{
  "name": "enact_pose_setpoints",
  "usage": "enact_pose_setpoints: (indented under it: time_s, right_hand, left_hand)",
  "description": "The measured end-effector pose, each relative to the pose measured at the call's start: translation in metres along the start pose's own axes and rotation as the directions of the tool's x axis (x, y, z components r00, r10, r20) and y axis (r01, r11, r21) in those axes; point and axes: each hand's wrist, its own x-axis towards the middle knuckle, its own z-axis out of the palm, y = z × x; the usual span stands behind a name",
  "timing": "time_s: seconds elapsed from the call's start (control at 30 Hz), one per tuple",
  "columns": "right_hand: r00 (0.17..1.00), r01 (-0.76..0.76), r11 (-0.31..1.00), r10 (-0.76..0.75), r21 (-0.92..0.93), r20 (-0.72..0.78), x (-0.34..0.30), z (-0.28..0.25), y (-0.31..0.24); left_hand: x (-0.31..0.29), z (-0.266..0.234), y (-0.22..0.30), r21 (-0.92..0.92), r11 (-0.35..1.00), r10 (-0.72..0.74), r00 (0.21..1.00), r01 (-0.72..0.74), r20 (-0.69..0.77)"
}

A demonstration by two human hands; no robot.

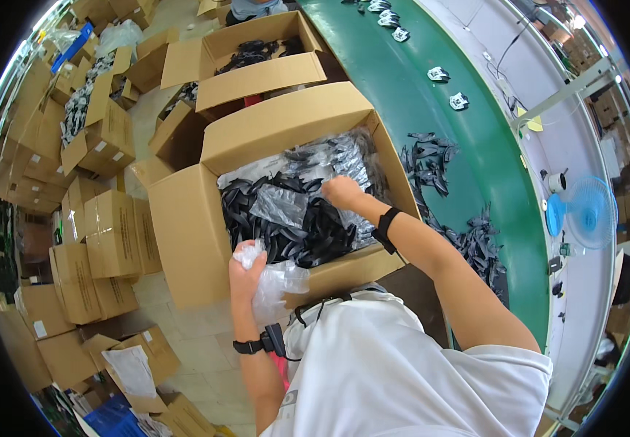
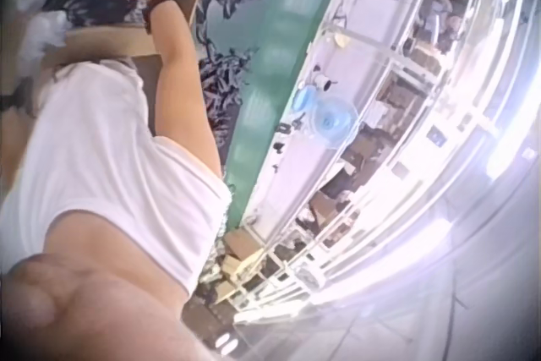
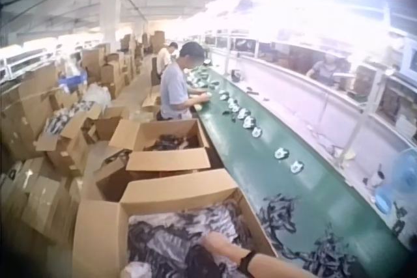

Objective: Assemble electronic housing components on a production line.

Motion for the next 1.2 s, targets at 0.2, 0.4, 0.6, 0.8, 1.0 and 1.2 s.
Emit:
enact_pose_setpoints:
  time_s: [0.2, 0.4, 0.6, 0.8, 1.0, 1.2]
  right_hand:
    - [0.939, 0.148, 0.354, 0.242, 0.924, -0.243, -0.019, -0.067, -0.015]
    - [0.943, -0.27, 0.663, 0.329, 0.699, 0.053, 0.027, -0.028, -0.021]
    - [0.935, -0.152, 0.936, 0.24, 0.317, -0.261, 0.069, -0.02, -0.017]
    - [0.982, -0.128, 0.989, 0.115, -0.077, -0.152, 0.117, -0.001, -0.03]
    - [0.956, -0.232, 0.966, 0.248, 0.118, -0.157, 0.124, 0.004, -0.024]
    - [0.96, -0.042, 0.554, 0.253, 0.831, -0.121, 0.052, -0.03, -0.006]
  left_hand:
    - [0.035, 0.011, -0.006, 0.141, 0.983, 0.12, 0.993, -0.117, -0.015]
    - [0.12, 0.046, -0.006, 0.849, 0.52, -0.06, 0.987, -0.098, 0.151]
    - [0.118, 0.054, -0.046, 0.88, 0.443, -0.041, 0.977, -0.169, 0.208]
    - [0.102, 0.072, -0.041, 0.776, 0.558, 0.133, 0.955, -0.294, 0.266]
    - [0.104, 0.072, -0.044, 0.822, 0.472, -0.022, 0.928, -0.318, 0.372]
    - [0.098, 0.051, -0.023, 0.752, 0.606, 0.032, 0.953, -0.258, 0.3]
